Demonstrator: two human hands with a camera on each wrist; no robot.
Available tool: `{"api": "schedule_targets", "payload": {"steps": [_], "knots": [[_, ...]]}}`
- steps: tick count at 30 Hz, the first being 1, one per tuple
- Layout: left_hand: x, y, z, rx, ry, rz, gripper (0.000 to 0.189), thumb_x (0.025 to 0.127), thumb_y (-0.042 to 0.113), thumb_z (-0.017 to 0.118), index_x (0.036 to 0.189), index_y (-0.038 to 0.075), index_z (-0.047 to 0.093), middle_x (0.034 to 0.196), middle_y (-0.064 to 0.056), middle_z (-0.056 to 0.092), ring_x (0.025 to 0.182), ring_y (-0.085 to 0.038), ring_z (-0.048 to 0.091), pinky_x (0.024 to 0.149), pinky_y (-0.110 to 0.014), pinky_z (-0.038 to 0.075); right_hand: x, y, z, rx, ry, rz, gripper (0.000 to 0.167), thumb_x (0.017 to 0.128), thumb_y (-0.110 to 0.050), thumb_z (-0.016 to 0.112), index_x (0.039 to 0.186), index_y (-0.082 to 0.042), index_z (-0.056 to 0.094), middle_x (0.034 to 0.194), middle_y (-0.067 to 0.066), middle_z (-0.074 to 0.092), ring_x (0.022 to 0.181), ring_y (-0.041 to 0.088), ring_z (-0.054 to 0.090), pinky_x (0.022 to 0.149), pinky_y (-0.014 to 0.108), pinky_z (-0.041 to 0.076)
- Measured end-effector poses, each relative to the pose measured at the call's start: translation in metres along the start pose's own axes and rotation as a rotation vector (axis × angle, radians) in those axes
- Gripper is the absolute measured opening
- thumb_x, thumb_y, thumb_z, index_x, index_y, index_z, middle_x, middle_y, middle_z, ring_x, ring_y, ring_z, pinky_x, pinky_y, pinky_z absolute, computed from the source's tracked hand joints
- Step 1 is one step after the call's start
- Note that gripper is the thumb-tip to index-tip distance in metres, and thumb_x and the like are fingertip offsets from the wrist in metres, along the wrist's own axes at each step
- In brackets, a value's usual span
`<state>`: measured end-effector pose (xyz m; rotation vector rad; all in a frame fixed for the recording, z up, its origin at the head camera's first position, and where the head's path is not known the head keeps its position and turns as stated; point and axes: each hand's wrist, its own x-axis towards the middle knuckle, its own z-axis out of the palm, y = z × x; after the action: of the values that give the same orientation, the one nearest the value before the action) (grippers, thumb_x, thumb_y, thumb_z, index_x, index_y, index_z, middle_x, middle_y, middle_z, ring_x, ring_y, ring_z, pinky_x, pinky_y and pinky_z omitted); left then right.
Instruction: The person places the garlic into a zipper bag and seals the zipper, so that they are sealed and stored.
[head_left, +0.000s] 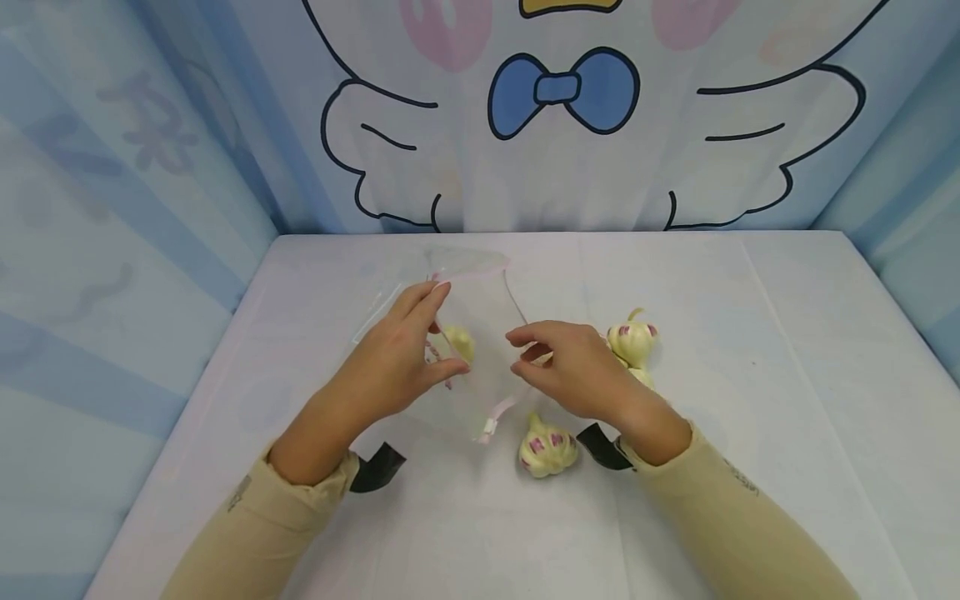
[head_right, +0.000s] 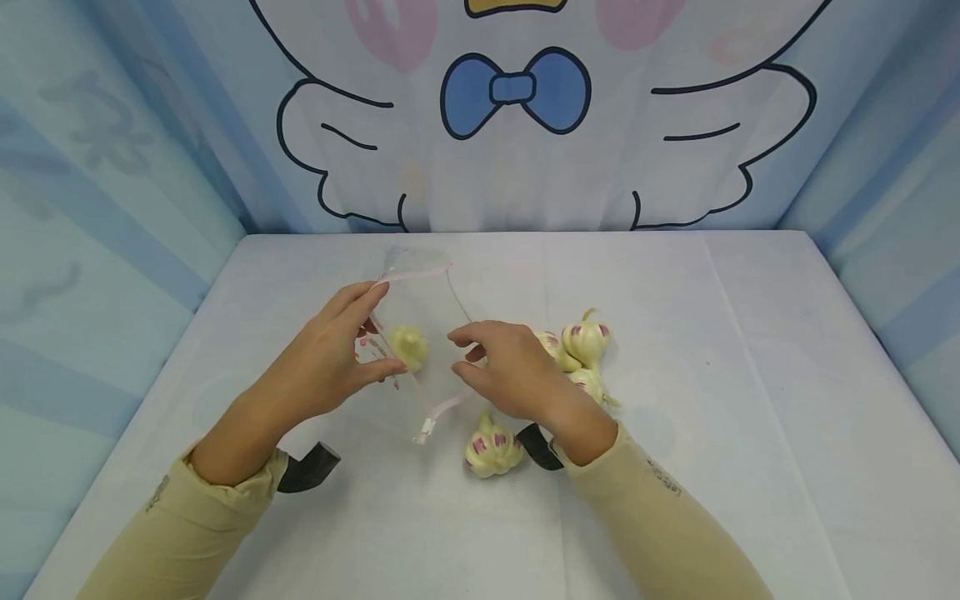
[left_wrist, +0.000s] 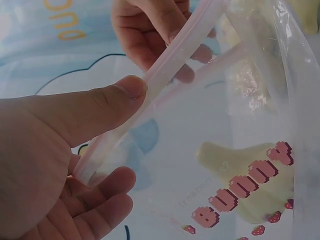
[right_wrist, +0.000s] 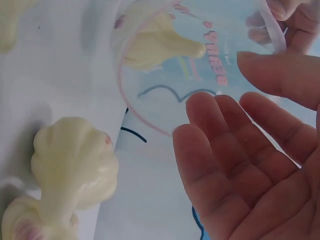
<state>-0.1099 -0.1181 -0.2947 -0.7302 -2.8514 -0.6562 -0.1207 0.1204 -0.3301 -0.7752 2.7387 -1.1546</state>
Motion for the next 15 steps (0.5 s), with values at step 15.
{"api": "schedule_targets", "payload": {"steps": [15], "knots": [[0.001,-0.002,0.001,-0.01,-0.026,-0.014,0.095,0.077,0.023,0.089,0.15,-0.008,0.036,0.147,-0.023,0.04,0.098,-0.025,0.06,0.079,-0.034,0.054,-0.032,0.01,-0.01,-0.016,-0.054,-0.004,0.03,0.092,-0.009,0.07,0.121,-0.001,0.067,0.112,0.006,0.069,0.099,0.021,0.065,0.084,0.044,0.054]]}}
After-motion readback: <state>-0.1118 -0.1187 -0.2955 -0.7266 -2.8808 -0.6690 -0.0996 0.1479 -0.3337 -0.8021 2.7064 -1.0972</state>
